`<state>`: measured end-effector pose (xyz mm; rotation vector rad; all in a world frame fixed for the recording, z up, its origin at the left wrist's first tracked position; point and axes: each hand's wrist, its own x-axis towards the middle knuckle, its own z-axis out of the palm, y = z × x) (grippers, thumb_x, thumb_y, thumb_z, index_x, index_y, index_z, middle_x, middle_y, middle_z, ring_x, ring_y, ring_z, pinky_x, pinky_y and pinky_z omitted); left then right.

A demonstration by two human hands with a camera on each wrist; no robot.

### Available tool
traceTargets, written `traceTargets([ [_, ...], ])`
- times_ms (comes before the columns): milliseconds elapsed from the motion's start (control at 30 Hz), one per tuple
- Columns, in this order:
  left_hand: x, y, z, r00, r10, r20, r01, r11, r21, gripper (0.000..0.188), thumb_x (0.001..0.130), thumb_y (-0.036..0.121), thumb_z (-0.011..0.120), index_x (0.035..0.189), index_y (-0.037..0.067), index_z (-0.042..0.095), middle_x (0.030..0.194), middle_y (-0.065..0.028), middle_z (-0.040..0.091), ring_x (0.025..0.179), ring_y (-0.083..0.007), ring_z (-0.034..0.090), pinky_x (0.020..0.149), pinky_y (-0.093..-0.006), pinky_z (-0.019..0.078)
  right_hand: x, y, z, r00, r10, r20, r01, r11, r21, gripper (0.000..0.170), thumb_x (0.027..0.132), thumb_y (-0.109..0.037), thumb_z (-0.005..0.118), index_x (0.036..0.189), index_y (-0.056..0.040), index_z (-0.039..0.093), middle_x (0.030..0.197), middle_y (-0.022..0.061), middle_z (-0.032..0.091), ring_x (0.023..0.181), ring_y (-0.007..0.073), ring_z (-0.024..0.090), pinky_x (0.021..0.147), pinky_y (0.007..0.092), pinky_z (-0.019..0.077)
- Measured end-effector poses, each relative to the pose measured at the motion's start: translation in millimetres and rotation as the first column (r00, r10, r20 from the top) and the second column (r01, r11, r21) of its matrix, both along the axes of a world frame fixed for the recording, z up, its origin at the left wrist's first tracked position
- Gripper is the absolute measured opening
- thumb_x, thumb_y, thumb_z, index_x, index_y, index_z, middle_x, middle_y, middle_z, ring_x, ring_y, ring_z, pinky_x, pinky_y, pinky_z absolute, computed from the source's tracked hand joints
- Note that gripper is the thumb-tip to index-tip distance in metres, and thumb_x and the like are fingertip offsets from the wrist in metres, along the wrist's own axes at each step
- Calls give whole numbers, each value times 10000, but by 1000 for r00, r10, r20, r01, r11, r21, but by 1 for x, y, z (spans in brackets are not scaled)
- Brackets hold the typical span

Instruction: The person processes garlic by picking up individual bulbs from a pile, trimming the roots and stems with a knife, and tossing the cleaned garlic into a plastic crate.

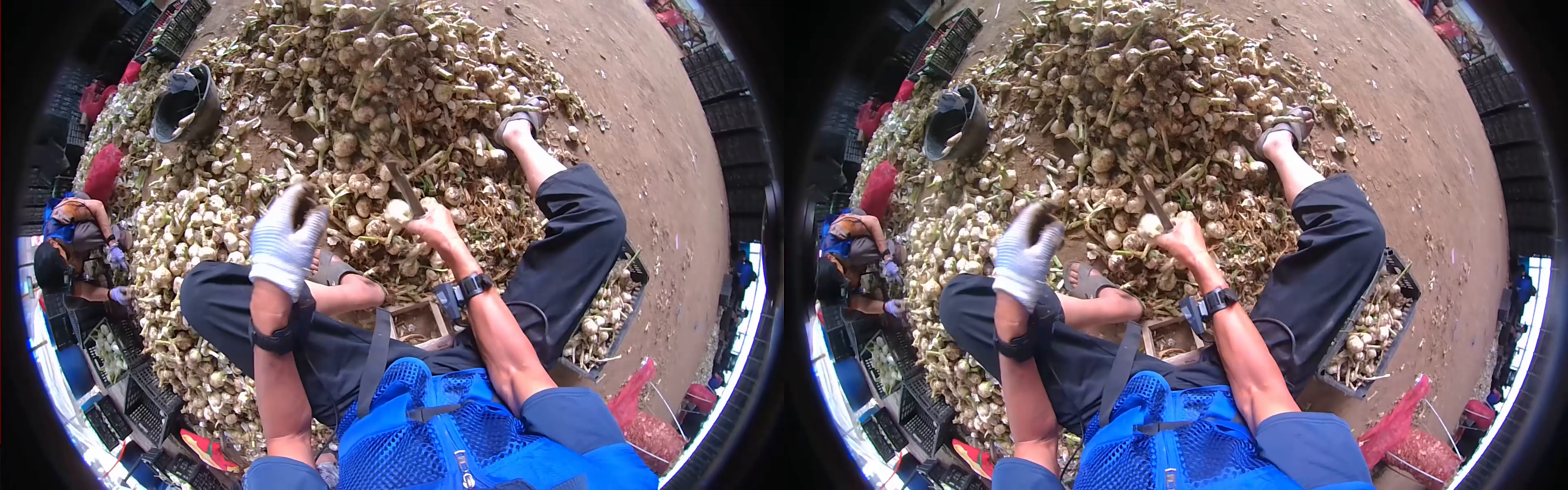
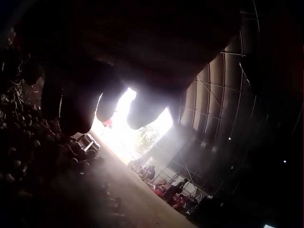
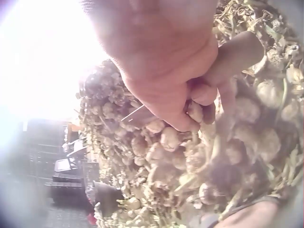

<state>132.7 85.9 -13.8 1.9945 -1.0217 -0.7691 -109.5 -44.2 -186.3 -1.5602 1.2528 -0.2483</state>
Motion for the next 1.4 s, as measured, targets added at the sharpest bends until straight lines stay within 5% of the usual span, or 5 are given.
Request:
traceTargets([
  [267,-25,-21,1,824,-58,-563,13,996,-83,540,895,470,703,1240,64,611,973,-87,708,868,-175,687,766,-335,555,40,13,120,813,136,566,6,970,-243,237,810,-165,797,761,-65,588,655,-47,513,631,44,441,550,277,402],
  [433,-39,-29,14,560,-184,-807,-128,944,-304,416,921,299,715,1242,59,602,1001,-30,670,849,-135,667,747,-295,562,49,37,157,816,348,461,-5,803,-596,193,767,-102,761,782,-43,578,737,127,573,655,332,594,605,383,484],
  [867,-20,-9,-8,828,-93,-554,-32,977,-212,503,803,54,721,1265,38,523,1080,-67,652,869,-127,640,716,-259,546,39,24,161,924,338,176,-48,561,-827,290,732,-220,775,852,-45,577,832,132,592,747,324,651,623,417,507],
  [1200,-16,-16,-35,731,-323,602,499,854,-148,524,739,255,802,1174,54,589,1165,-123,597,1155,-294,531,1002,-403,429,49,37,151,941,304,148,-37,529,-848,252,726,-196,734,842,-53,561,804,126,576,676,339,630,575,421,482],
  [1400,-26,-16,-29,935,-328,131,349,917,-192,476,757,207,764,1160,44,569,1113,-109,614,1088,-280,563,969,-378,457,48,32,143,933,324,159,-42,535,-844,225,744,-198,715,832,-57,563,780,127,577,667,334,631,569,416,485],
])
